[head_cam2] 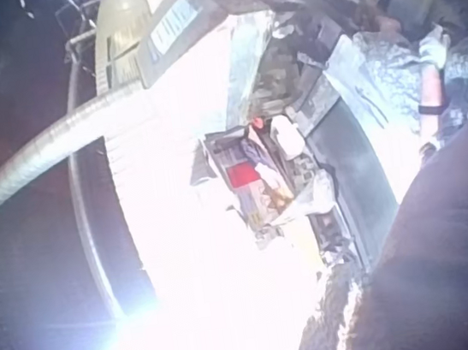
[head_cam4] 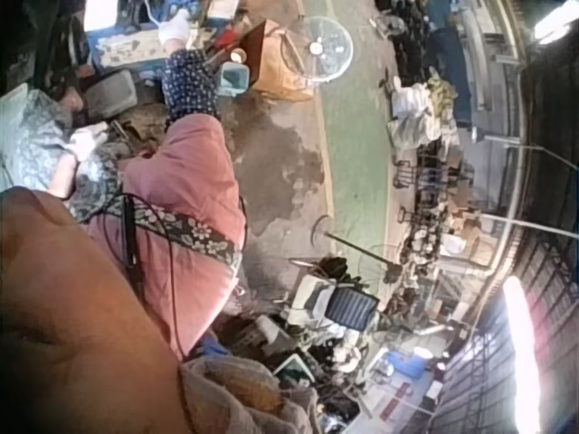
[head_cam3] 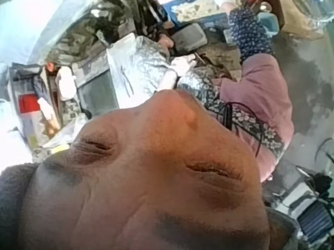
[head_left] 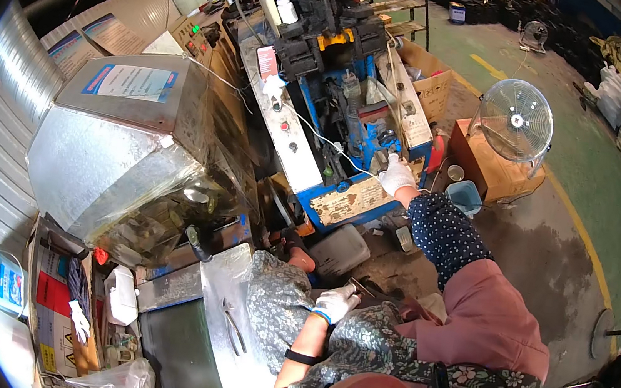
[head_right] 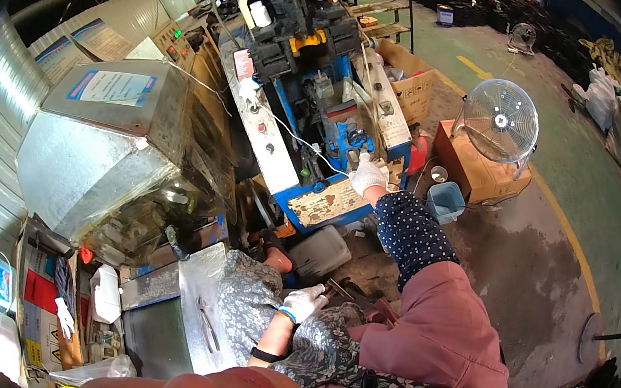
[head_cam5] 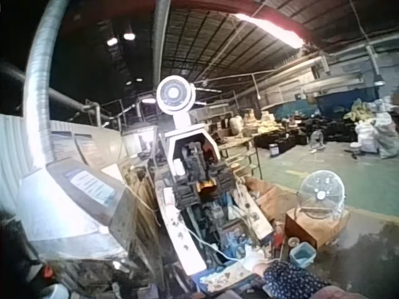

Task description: Manually inspect and prepare shoe soles and uppers for assembly at a workstation.

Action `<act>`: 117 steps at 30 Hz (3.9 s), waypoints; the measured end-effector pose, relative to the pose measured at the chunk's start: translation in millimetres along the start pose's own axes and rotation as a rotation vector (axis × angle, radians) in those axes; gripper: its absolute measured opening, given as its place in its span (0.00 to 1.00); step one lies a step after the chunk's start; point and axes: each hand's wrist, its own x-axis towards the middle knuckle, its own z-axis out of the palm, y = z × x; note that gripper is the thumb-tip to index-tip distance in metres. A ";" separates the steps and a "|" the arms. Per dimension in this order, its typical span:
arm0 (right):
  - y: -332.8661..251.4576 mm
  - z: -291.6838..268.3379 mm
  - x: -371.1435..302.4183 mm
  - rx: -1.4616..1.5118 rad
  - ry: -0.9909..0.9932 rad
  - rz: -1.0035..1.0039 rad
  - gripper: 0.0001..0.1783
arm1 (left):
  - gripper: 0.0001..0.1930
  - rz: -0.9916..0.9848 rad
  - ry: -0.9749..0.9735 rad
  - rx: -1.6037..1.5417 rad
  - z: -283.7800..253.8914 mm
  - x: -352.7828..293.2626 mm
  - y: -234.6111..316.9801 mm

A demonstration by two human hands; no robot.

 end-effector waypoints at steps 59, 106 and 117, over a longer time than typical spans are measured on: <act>27.4 59.3 54.2 -0.603 -0.039 -0.084 0.29 | 0.34 -1.577 0.886 0.068 121.4 -473.5 -282.2; -145.1 2.8 -280.8 0.721 -0.926 -1.295 0.34 | 0.61 -0.085 1.009 -0.569 -44.7 -168.0 21.6; -142.4 -26.4 -274.2 0.615 -0.502 -1.520 0.35 | 0.41 -0.100 0.823 -1.383 -80.6 -141.5 -11.7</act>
